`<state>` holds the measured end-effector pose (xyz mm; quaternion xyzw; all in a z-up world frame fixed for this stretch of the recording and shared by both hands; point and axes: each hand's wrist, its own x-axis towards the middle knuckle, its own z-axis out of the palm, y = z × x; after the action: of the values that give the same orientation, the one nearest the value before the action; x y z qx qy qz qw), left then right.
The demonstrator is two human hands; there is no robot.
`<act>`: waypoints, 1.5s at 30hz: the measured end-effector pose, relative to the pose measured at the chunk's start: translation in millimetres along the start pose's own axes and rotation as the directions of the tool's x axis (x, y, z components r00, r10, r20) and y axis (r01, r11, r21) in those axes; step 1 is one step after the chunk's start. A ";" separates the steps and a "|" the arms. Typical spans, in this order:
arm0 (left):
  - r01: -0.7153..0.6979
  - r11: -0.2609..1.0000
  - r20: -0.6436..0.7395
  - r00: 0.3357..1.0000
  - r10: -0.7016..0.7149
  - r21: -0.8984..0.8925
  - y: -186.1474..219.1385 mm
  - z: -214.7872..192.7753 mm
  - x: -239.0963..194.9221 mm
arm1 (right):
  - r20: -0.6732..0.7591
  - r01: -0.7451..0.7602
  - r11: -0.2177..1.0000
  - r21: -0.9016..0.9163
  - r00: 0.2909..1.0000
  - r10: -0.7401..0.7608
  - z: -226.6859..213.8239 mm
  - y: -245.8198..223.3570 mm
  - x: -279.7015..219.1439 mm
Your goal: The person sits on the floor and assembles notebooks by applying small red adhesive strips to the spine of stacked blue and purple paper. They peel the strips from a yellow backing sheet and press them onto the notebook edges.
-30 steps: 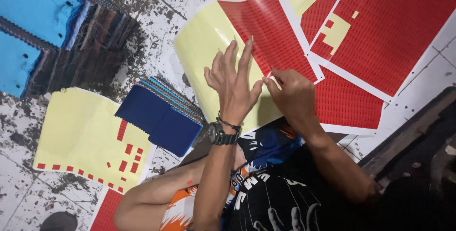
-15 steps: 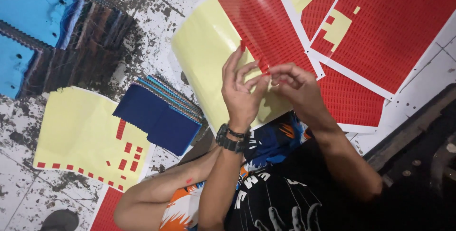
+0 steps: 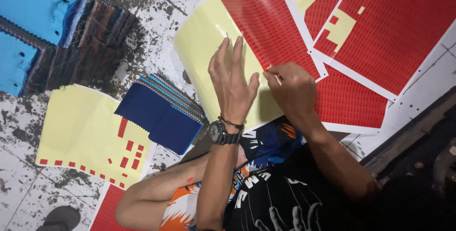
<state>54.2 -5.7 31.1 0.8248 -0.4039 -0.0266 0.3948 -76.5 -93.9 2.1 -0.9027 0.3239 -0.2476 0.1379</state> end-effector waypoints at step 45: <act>-0.064 0.059 -0.087 0.744 -0.662 -0.996 -15.4 -62.7 -19.6 | 0.384 -0.250 0.470 0.846 0.899 -0.212 -39.3 -126.8 33.9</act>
<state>73.7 52.8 58.4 0.3952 0.0403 -0.1371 0.9074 -9.5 -24.1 99.1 -0.7277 0.1202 -0.1672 0.6542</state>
